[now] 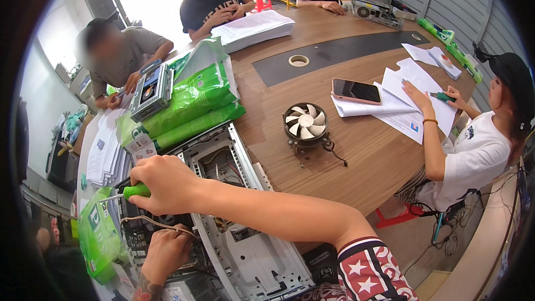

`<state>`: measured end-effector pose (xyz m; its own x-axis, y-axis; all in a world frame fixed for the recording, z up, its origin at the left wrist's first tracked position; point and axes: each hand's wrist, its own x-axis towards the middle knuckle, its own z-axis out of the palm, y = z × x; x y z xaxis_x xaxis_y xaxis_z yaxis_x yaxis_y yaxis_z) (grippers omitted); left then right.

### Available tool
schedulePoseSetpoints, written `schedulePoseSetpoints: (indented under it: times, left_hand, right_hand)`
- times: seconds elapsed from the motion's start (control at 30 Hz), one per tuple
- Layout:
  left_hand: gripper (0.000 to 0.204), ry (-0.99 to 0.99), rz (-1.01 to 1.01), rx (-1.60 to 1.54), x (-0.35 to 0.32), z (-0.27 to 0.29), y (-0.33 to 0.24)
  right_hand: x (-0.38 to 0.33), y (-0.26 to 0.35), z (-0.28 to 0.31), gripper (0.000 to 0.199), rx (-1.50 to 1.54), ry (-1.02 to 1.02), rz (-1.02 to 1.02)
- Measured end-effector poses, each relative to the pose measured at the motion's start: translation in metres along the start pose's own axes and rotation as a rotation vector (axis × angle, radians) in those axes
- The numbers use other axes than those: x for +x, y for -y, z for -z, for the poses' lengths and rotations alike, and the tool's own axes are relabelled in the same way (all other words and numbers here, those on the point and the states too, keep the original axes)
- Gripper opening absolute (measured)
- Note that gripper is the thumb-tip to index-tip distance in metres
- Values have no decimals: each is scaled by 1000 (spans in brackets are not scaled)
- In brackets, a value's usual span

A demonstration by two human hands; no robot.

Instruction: The person disassembles a computer case using a screwdriver by hand, removing a fan and unscrewing components from the motherboard while others observe.

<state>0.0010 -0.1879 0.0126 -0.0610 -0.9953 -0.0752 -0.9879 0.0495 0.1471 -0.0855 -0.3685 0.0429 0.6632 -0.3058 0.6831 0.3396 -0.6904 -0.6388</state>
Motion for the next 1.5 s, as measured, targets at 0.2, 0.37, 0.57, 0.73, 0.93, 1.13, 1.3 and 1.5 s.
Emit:
schedulePoseSetpoints:
  times: [0.2, 0.37, 0.57, 0.73, 0.93, 1.13, 1.3, 1.5]
  left_hand:
    - [9, -41, -15, -28, 2, -1, 0]
    - [11, -47, 7, 2, -2, -5, 2]
    - [10, -63, -17, 22, 1, -2, 0]
    - [10, -70, -11, 0, 0, 0, -1]
    - [9, -48, -33, -11, -2, 0, 5]
    - [11, -46, -22, -75, 1, 1, -2]
    - [10, -39, -25, -68, 9, -2, -5]
    - [16, -36, -18, 32, -9, 2, 3]
  right_hand:
    - [0, -1, 2, 27, 6, 9, -3]
    - [1, 3, 2, 29, 49, 68, -68]
    - [0, 2, 4, 29, 32, 73, -71]
    - [1, 2, 3, 28, 37, 65, -64]
    - [2, 3, 0, 29, 26, 76, -67]
    - [-1, 0, 3, 29, 9, 52, -32]
    - [-5, -4, 11, 28, -8, 42, -17]
    - [6, 0, -7, 28, -4, 38, 44]
